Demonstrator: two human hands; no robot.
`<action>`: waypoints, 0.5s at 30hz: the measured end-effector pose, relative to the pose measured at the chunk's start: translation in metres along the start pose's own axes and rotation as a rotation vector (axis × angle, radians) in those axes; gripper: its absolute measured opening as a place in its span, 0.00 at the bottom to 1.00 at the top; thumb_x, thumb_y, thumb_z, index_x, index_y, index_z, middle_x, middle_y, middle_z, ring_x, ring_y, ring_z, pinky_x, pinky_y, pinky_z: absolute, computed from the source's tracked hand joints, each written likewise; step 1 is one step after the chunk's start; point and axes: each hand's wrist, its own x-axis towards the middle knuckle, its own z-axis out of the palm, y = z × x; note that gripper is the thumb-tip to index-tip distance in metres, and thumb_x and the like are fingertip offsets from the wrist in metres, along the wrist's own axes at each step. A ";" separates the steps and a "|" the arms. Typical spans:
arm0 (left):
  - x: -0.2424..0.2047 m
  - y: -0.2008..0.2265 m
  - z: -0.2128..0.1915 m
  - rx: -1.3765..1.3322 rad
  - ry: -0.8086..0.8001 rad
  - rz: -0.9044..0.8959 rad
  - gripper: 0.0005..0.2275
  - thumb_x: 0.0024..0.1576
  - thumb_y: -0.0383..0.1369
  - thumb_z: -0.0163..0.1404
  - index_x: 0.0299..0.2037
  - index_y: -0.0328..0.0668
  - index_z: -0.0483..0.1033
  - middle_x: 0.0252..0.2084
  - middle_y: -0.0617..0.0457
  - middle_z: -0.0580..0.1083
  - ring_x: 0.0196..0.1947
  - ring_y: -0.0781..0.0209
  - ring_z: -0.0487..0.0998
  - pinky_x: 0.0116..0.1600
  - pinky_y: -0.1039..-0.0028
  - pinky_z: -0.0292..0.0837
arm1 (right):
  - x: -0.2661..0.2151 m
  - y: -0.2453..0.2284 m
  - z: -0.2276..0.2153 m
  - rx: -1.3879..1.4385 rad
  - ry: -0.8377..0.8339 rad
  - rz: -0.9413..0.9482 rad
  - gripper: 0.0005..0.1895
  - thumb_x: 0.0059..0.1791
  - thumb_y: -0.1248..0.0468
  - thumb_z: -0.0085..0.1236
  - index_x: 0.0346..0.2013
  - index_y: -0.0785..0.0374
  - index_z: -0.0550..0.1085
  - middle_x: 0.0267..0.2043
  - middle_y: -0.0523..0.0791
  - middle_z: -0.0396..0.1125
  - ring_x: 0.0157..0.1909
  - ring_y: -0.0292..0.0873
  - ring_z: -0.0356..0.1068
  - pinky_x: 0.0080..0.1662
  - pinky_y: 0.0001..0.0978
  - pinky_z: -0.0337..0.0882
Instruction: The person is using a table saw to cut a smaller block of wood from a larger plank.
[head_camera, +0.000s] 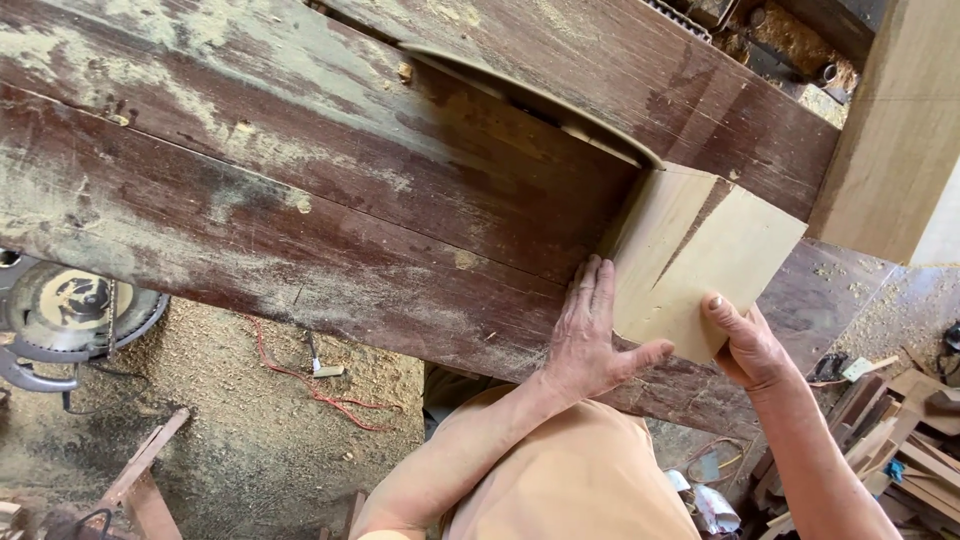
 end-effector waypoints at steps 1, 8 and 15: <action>0.000 0.000 0.000 -0.005 0.003 0.007 0.50 0.50 0.61 0.48 0.73 0.26 0.47 0.74 0.25 0.54 0.76 0.33 0.54 0.75 0.50 0.51 | -0.002 -0.002 0.002 0.001 0.002 0.006 0.42 0.39 0.46 0.59 0.64 0.62 0.64 0.54 0.49 0.68 0.53 0.51 0.69 0.49 0.50 0.70; 0.001 0.003 -0.003 0.000 -0.057 -0.039 0.50 0.50 0.62 0.47 0.74 0.29 0.44 0.76 0.27 0.50 0.77 0.35 0.50 0.76 0.49 0.47 | 0.000 0.002 -0.003 -0.031 0.023 0.053 0.44 0.36 0.43 0.61 0.60 0.64 0.64 0.49 0.51 0.67 0.51 0.53 0.68 0.45 0.50 0.69; 0.000 0.004 -0.003 -0.038 -0.101 -0.058 0.51 0.51 0.63 0.43 0.75 0.29 0.42 0.77 0.28 0.47 0.78 0.34 0.46 0.77 0.49 0.43 | 0.000 0.002 -0.005 -0.021 0.004 0.013 0.41 0.39 0.43 0.60 0.59 0.63 0.66 0.50 0.49 0.68 0.51 0.51 0.69 0.43 0.48 0.69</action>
